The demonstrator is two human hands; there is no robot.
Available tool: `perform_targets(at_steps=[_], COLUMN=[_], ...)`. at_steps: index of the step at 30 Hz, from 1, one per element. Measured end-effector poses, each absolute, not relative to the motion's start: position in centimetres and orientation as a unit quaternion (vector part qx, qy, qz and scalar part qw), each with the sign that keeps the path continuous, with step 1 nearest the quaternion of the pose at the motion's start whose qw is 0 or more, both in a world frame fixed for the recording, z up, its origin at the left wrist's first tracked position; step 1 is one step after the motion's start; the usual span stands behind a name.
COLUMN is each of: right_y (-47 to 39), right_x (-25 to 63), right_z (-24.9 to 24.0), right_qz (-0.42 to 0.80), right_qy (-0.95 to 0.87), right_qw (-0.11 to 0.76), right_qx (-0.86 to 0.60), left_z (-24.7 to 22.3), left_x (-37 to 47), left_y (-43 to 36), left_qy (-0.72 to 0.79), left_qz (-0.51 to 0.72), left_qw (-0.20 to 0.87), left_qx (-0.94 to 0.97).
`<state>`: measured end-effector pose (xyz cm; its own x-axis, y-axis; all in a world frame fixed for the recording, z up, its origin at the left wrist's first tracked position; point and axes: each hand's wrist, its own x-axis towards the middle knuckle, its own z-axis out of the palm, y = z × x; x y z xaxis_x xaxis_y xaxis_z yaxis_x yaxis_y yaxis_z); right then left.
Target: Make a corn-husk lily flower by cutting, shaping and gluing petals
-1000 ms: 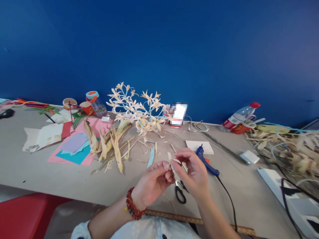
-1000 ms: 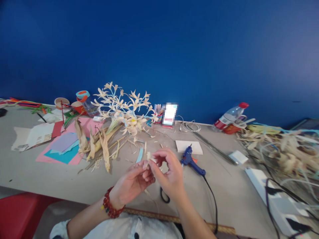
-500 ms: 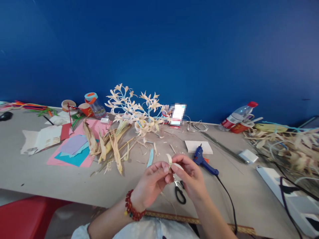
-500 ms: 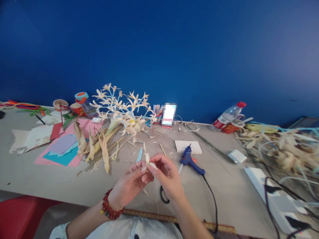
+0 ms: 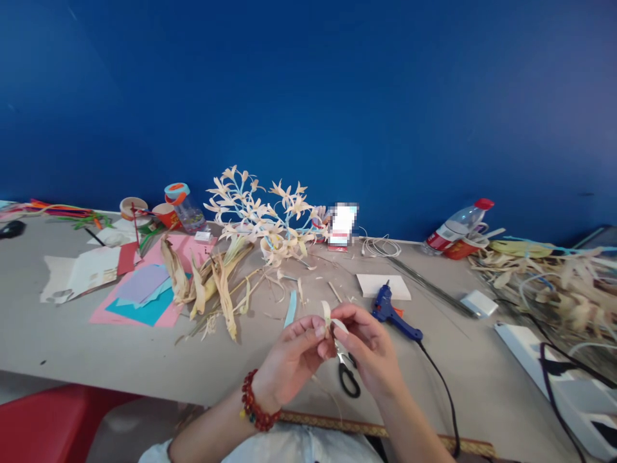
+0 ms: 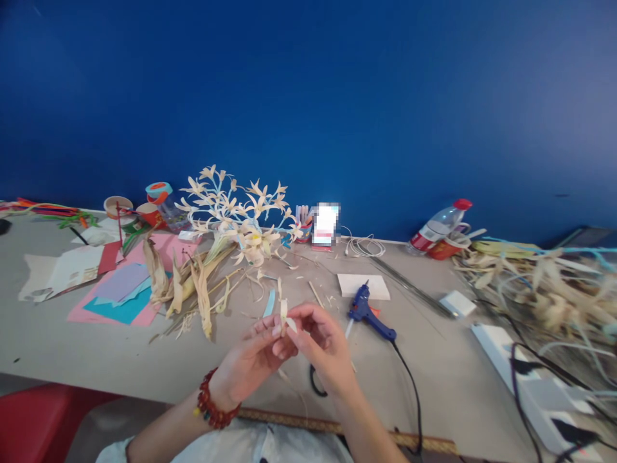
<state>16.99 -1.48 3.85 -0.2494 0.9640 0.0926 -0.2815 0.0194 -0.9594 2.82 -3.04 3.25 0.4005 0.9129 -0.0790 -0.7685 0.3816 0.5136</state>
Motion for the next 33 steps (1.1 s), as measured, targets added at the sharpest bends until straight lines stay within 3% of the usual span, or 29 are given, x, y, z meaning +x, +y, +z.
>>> perform_targets(at_steps=[8, 15, 24, 28, 33], right_y=[-2.1, -2.3, -1.0, -0.2, 1.4], right_x=[16.4, 16.6, 20.2, 23.7, 30.4], right_z=[3.3, 1.8, -0.2, -1.4, -3.6], right_qz=[0.581, 0.503, 0.333, 0.229, -0.009], right_qy=[-0.528, -0.569, -0.705, -0.734, -0.721], right_qw=[0.527, 0.512, 0.34, 0.309, 0.239], right_qx=[-0.325, -0.401, -0.527, -0.56, -0.651], left_z=[2.0, 1.4, -0.3, -0.1, -0.6], left_x=[2.5, 2.1, 0.2, 0.2, 0.3], left_y=[-2.6, -2.6, -2.8, -2.7, -2.7], left_qy=[0.213, 0.286, 0.484, 0.494, 0.479], left_qz=[0.539, 0.559, 0.603, 0.598, 0.608], left_qw=[0.786, 0.731, 0.506, 0.491, 0.491], left_qx=[0.215, 0.268, 0.382, 0.396, 0.399])
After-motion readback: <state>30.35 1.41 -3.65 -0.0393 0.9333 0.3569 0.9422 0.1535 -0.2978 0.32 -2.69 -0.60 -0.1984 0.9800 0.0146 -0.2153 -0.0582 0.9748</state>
